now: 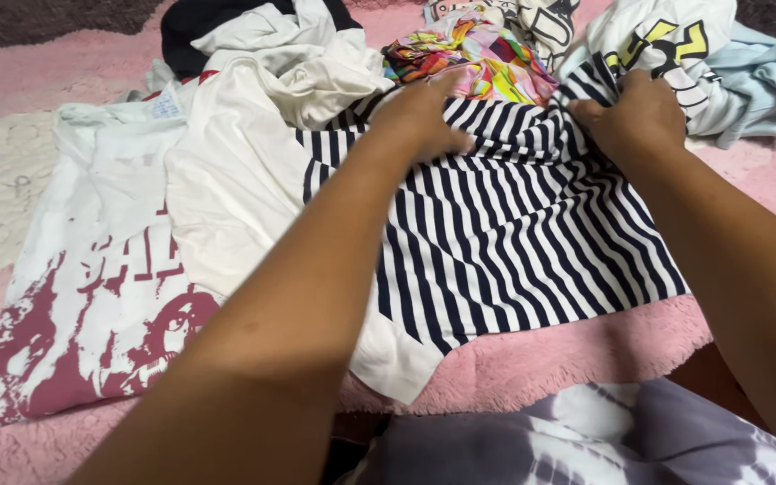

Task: The person folds a striped shirt and a white t-shirt on a pink blanket, smoothing and aligning each garment before stacking them. The person handles the shirts one at a time, folding sleeves and edges to create neat piles.

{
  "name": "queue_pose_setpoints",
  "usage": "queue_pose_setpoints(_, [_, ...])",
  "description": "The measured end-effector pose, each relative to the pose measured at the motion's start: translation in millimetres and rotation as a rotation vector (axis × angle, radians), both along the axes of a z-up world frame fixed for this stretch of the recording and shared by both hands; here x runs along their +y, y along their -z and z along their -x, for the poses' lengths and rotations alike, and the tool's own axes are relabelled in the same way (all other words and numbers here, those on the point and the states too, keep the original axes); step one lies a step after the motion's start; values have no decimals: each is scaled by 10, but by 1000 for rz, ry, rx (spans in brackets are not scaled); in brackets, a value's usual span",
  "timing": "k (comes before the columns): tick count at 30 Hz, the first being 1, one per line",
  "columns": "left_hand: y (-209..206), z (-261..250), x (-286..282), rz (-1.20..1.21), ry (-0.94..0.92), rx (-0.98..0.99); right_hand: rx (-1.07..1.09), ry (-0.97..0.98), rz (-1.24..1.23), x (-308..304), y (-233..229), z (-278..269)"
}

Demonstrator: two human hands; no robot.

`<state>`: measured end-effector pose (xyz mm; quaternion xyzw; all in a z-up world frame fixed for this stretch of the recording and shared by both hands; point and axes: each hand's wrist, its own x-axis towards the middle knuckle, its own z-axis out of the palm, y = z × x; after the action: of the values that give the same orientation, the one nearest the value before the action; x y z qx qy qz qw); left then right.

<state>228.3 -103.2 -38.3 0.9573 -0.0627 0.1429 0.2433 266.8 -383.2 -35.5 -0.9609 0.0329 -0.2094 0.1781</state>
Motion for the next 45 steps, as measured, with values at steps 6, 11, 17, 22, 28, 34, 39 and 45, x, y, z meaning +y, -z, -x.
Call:
queue_pose_setpoints(6, [94, 34, -57, -9, -147, -81, 70, 52, -172, -19, -22, 50])
queue_pose_setpoints(11, [-18, -169, -64, 496, -268, -78, 188, 57, -1099, -135, -243, -96])
queue_pose_setpoints(17, [-220, -650, -163, 861, -244, -58, 12, -444, -1179, -163, -451, -253])
queue_pose_setpoints(22, [123, -547, -62, 244, -127, -72, 72, -379, -988, -332, -204, -263])
queue_pose_setpoints(28, [256, -112, -268, -3, -270, -103, -612, -275, -534, -1002, 352, -81])
queue_pose_setpoints(34, [215, 616, -1311, -43, 219, -70, -98, -167, -60, -1264, 800, 672])
queue_pose_setpoints(39, [375, 1226, -1717, -335, 484, 40, -59, 8, -42, -1441, 607, 1172])
queue_pose_setpoints(45, [350, 1377, -1892, -491, 548, 19, -164, 157, 6, -1356, 663, 1803])
